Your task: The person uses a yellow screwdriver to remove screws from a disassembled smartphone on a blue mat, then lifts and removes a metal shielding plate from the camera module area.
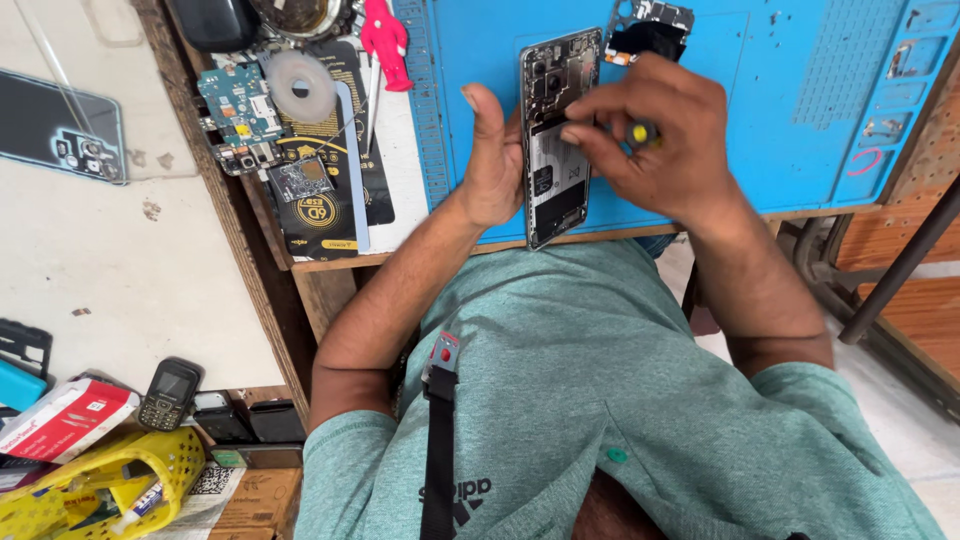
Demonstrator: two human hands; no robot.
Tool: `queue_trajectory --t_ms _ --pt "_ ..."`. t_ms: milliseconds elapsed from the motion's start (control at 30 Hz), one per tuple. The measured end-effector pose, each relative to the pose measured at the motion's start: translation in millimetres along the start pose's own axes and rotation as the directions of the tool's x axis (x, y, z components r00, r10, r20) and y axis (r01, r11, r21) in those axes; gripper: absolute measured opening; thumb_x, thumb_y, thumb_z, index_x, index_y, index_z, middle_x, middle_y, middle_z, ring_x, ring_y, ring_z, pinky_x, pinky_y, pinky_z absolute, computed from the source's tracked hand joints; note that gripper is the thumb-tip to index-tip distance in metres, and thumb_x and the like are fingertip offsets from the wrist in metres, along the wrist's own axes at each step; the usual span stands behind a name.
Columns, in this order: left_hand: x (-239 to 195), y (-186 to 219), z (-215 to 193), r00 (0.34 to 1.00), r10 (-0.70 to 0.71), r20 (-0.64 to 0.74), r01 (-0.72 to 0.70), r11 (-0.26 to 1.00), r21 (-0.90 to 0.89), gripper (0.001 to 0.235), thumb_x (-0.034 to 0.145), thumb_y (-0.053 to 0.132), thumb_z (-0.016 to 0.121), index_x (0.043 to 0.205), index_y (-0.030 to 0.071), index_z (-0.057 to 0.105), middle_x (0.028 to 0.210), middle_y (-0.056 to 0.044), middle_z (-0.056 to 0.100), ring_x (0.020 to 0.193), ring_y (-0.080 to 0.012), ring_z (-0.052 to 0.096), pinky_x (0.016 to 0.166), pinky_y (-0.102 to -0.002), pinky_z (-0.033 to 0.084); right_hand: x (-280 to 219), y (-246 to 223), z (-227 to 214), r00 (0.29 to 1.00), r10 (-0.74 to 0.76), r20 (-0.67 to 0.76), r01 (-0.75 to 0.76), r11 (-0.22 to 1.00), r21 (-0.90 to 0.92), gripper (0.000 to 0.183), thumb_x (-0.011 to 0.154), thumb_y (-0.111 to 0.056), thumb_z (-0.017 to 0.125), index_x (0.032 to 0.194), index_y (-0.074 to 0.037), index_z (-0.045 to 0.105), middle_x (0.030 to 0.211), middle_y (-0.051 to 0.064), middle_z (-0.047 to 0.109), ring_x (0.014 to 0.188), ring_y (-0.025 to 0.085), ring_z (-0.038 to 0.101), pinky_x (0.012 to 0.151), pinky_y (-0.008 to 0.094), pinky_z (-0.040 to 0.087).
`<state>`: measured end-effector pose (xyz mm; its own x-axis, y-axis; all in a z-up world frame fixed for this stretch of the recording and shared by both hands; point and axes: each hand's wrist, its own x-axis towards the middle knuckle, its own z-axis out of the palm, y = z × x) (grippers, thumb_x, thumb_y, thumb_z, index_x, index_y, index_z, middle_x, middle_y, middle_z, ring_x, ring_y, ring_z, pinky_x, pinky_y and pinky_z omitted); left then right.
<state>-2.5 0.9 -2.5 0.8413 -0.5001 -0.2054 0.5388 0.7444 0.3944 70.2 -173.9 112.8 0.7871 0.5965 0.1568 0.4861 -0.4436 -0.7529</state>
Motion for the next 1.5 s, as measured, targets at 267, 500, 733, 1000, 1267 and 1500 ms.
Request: queue_trajectory --t_ms 267,500,733,1000,1267,1500 --pt "-2.4 0.7 5.0 0.994 0.072 0.083 -0.07 0.997 -0.028 0.118 0.085 0.094 0.017 0.151 0.002 0.052 0.132 -0.013 0.064 0.125 -0.0219 0.064 0.11 -0.038 0.055 -11.8 -18.1 24.6 0.982 -0.156 -0.104 0.118 0.945 -0.304 0.036 0.091 -0.007 0.092 0.124 -0.01 0.076 0.088 0.004 0.057 0.071 0.019 0.061 0.062 0.034 0.051" --pt "4.0 0.1 10.1 0.988 0.153 0.019 -0.154 0.98 0.122 0.12 0.084 0.095 0.016 0.146 -0.001 0.052 0.129 -0.012 0.064 0.121 -0.0198 0.063 0.104 -0.034 0.055 -6.9 -20.8 25.5 0.982 -0.174 -0.068 0.143 0.935 -0.324 0.039 0.095 -0.006 0.088 0.131 -0.009 0.074 0.088 0.003 0.056 0.071 0.019 0.06 0.067 0.034 0.055" --pt "5.0 -1.4 15.6 0.985 0.173 0.02 -0.172 0.955 0.242 0.121 0.08 0.094 0.021 0.161 0.006 0.034 0.127 -0.011 0.06 0.119 -0.0196 0.063 0.1 -0.036 0.059 -11.6 -18.1 27.4 0.991 -0.115 -0.067 0.093 0.959 -0.267 0.036 0.093 -0.002 0.086 0.127 -0.009 0.073 0.091 0.003 0.061 0.069 0.019 0.062 0.062 0.033 0.051" --pt "2.0 14.4 18.5 0.96 0.272 0.06 -0.277 0.957 0.087 0.11 0.082 0.092 0.02 0.169 0.028 -0.001 0.136 -0.009 0.054 0.127 -0.0205 0.06 0.109 -0.044 0.059 -16.1 -23.7 6.0 0.992 0.028 -0.119 -0.039 0.995 -0.09 0.048 0.091 -0.02 0.096 0.13 -0.007 0.071 0.106 0.007 0.067 0.078 0.012 0.068 0.058 0.026 0.051" --pt "-0.3 38.5 34.5 0.918 0.397 0.014 -0.368 0.834 0.411 0.107 0.098 0.071 0.055 0.163 0.036 -0.022 0.138 -0.009 0.039 0.132 -0.0287 0.059 0.109 -0.047 0.06 -25.8 -37.6 -2.8 0.984 0.177 0.015 -0.177 0.983 0.043 0.085 0.065 -0.041 0.096 0.134 -0.003 0.065 0.129 0.014 0.067 0.082 0.016 0.07 0.063 0.024 0.056" --pt "-5.9 45.1 52.6 0.878 0.473 0.066 -0.392 0.634 0.666 0.121 0.098 0.014 0.08 0.16 0.034 -0.022 0.15 -0.013 0.027 0.137 -0.0299 0.055 0.114 -0.048 0.059 -31.5 -6.8 -15.1 0.949 0.288 0.128 -0.313 0.913 0.263 0.055 0.076 -0.01 0.083 0.128 -0.001 0.069 0.121 0.013 0.072 0.077 0.012 0.068 0.058 0.023 0.045"
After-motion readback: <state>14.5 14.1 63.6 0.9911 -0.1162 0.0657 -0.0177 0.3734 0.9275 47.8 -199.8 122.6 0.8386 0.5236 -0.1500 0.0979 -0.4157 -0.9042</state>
